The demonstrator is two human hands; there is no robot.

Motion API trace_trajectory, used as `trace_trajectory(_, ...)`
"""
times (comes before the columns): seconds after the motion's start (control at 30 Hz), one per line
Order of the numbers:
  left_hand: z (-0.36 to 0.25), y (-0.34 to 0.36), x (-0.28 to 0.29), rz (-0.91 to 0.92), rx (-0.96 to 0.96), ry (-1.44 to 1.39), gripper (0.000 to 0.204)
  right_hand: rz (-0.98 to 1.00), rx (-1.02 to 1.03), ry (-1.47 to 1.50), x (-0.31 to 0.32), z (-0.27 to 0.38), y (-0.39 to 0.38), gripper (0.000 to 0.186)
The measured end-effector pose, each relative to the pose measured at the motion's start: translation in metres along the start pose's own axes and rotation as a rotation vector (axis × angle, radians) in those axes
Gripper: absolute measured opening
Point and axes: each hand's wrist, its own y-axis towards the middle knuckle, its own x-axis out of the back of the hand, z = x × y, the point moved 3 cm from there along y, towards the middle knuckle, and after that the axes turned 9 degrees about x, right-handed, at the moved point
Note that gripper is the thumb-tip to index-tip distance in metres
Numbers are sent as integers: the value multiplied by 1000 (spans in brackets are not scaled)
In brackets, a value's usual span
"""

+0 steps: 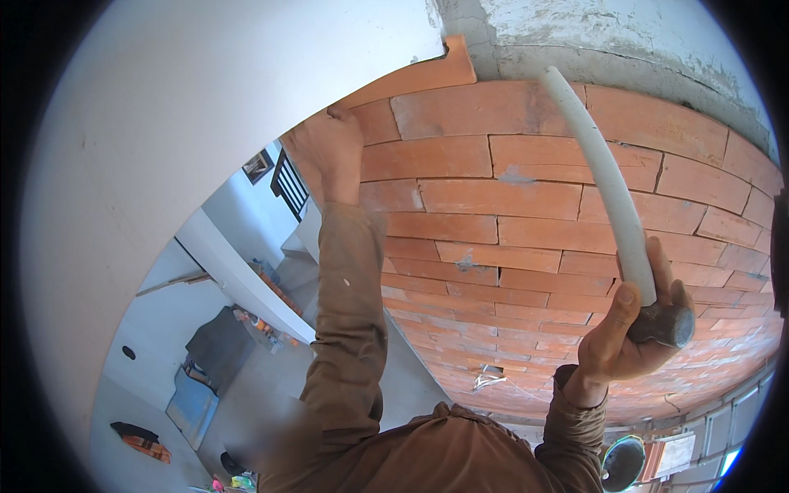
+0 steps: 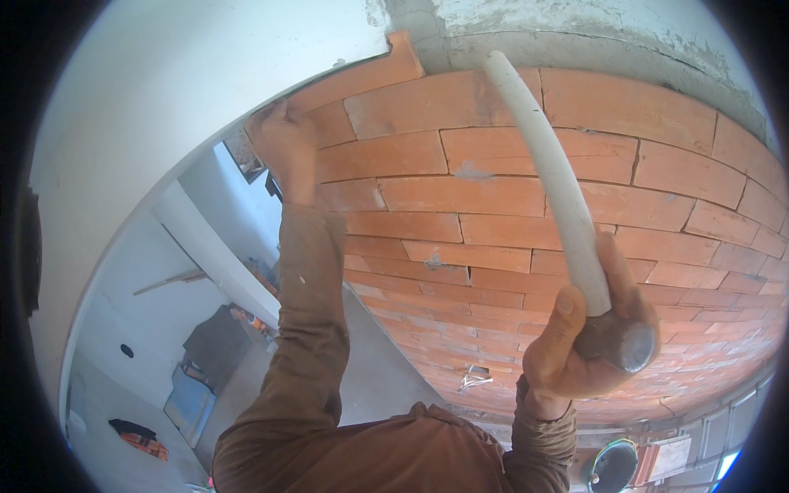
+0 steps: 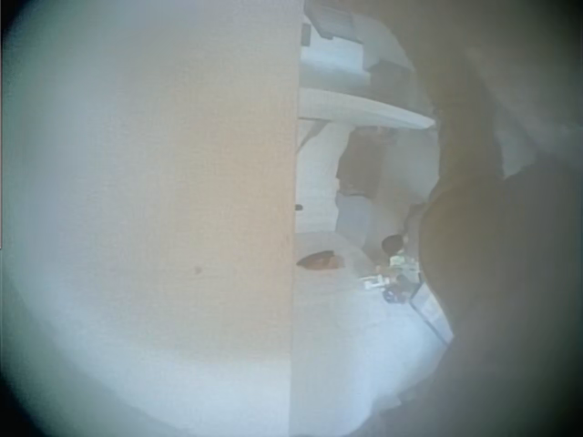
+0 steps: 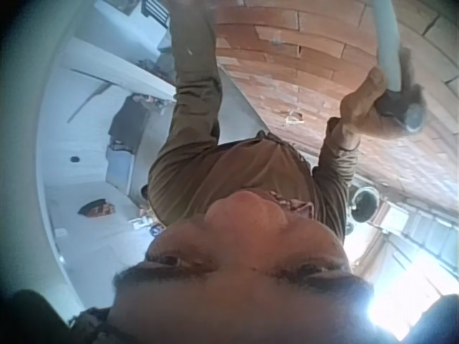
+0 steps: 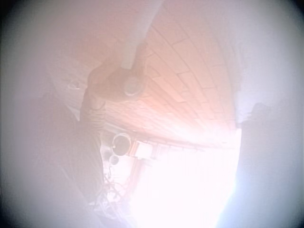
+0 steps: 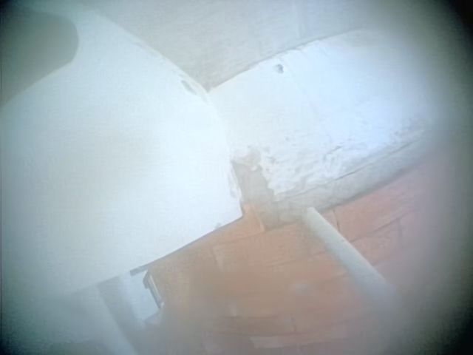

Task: The person applies mortar to a wall using a trowel and places terracotta tiles in a herringbone pattern. They use a hammer to tap the tiles into place and adjust the alignment of the rows.

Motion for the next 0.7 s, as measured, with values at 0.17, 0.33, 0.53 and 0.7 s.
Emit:
trace_trajectory(0.17,-5,1,11,72,-108,58,29,16,-17,-11,0,-2,-1,44)
trace_trajectory(0.33,19,4,6,91,-238,1,32,38,-6,40,-4,-1,-1,44)
trace_trajectory(0.53,24,7,6,193,-195,-131,32,36,-7,44,-6,1,-2,47)
trace_trajectory(0.7,20,12,7,368,-80,-114,38,17,-6,47,-6,3,-3,49)
